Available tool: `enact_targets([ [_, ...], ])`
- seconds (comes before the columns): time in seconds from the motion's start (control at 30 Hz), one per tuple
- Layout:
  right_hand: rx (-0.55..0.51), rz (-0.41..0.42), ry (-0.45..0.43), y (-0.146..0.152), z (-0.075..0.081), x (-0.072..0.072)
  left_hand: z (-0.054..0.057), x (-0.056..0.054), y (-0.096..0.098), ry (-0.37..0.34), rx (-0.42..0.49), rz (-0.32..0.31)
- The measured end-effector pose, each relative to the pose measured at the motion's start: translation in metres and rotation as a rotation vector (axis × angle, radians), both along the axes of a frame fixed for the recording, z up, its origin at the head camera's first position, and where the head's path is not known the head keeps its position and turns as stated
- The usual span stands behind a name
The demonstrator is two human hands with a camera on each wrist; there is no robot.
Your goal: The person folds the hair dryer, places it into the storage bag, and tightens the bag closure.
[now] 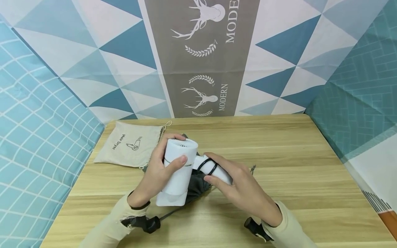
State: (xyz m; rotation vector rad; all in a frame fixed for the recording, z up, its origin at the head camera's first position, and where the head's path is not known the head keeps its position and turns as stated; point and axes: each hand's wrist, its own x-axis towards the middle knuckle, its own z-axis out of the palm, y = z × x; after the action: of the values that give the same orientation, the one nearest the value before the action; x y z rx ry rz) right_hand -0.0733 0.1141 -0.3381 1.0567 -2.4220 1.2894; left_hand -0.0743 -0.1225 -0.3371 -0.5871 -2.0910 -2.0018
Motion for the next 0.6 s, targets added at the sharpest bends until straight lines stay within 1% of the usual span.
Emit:
enact_targets([
  [0.2, -0.061, -0.029, 0.036, -0.0083, -0.0053, -0.0004, -0.0017, 0.0076, 0.0052, 0.011, 0.063, 0.073],
  [0.27, -0.078, -0.035, 0.033, -0.0094, -0.0057, -0.0007, -0.0019, 0.0085, 0.0062, 0.01, 0.065, 0.081],
  [0.33, -0.089, -0.027, 0.015, -0.0086, -0.0046, -0.0007, -0.0007, 0.0086, 0.0059, 0.005, 0.061, 0.07],
  [0.4, -0.096, -0.011, -0.014, -0.0068, -0.0026, -0.0001, 0.0011, 0.0083, 0.0046, 0.003, 0.049, 0.042],
  [0.47, -0.099, 0.002, -0.047, -0.0044, 0.0, 0.001, 0.0032, 0.0077, 0.0022, 0.018, 0.032, 0.012],
  [0.6, -0.096, 0.036, -0.091, -0.0006, 0.0029, 0.0042, 0.0069, 0.0047, -0.0025, 0.107, 0.024, -0.046],
])
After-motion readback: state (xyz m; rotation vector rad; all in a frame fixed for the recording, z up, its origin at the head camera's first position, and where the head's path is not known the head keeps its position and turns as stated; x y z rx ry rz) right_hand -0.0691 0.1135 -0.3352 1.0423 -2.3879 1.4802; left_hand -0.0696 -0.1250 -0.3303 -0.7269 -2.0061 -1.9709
